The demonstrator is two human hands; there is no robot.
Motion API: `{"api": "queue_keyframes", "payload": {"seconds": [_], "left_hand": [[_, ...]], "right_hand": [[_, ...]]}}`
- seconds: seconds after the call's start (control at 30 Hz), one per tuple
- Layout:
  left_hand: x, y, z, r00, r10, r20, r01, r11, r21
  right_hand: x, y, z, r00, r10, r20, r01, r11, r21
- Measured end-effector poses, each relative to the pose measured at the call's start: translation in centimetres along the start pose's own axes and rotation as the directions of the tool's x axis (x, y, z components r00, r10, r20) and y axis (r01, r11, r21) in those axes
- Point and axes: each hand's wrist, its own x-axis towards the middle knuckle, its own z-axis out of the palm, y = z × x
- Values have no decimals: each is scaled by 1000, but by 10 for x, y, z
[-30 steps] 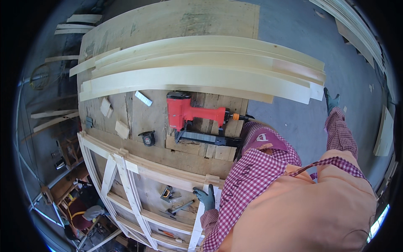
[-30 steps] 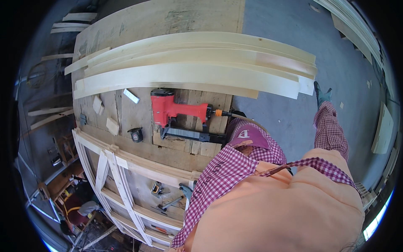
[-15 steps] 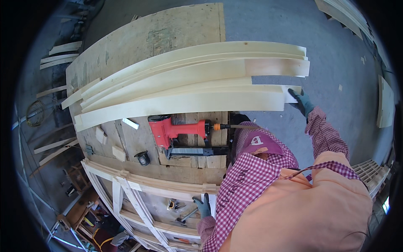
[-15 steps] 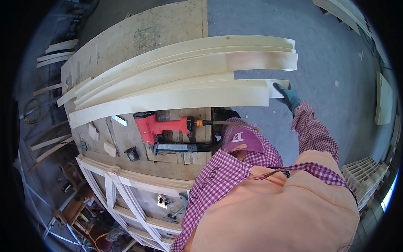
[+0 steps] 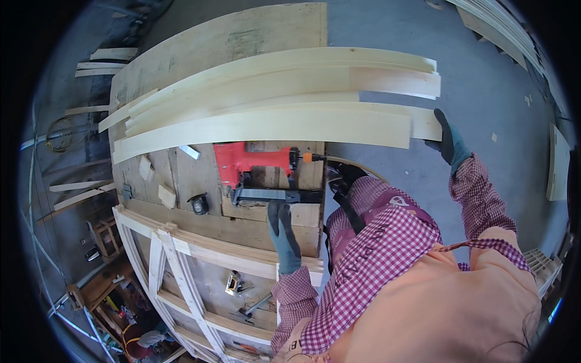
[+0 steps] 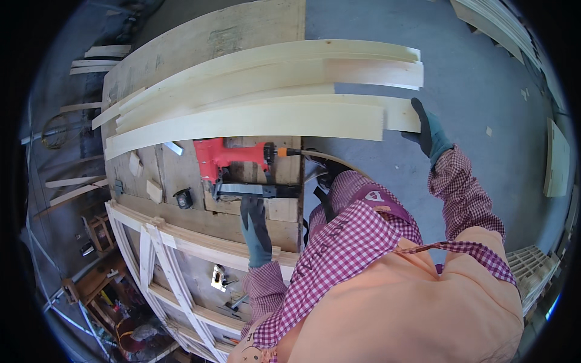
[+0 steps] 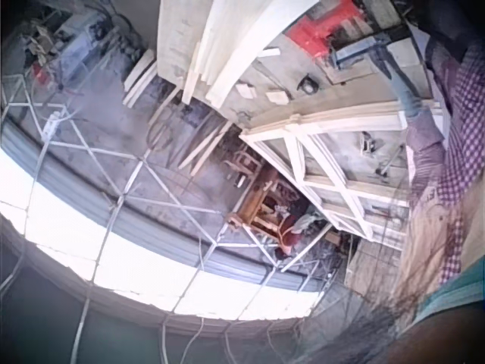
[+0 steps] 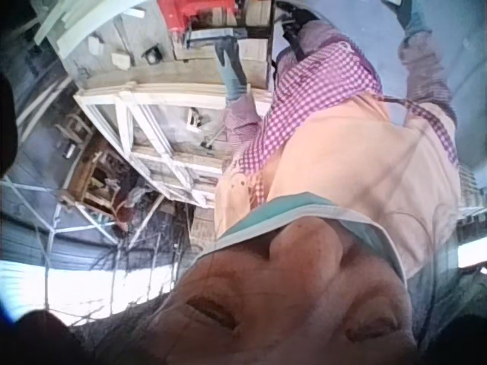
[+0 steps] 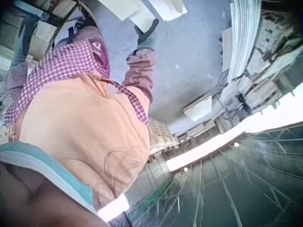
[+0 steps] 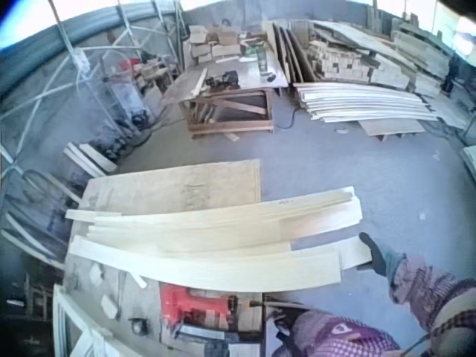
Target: The person assembles a wooden frame by placing small wooden blocks and planks onto a larger frame and securing them with a nail gun. They repeatedly position pieces and drive nails to join the components.
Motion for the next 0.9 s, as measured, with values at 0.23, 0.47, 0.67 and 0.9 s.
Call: {"api": "queue_keyframes", "payload": {"seconds": [0.23, 0.47, 0.67, 0.9], "left_hand": [[22, 26, 110, 863, -327, 385, 484, 755, -442], [32, 17, 139, 925, -299, 236, 369, 858, -357], [-15, 10, 117, 971, -166, 173, 230, 852, -471], [-53, -10, 108, 973, 87, 216, 222, -65, -973]], "right_hand": [[-59, 4, -16, 982, -94, 162, 99, 995, -25], [-72, 43, -20, 977, -92, 191, 92, 996, 11], [-40, 51, -33, 965, -33, 260, 17, 998, 64], [-21, 37, -38, 911, 63, 408, -35, 997, -76]]}}
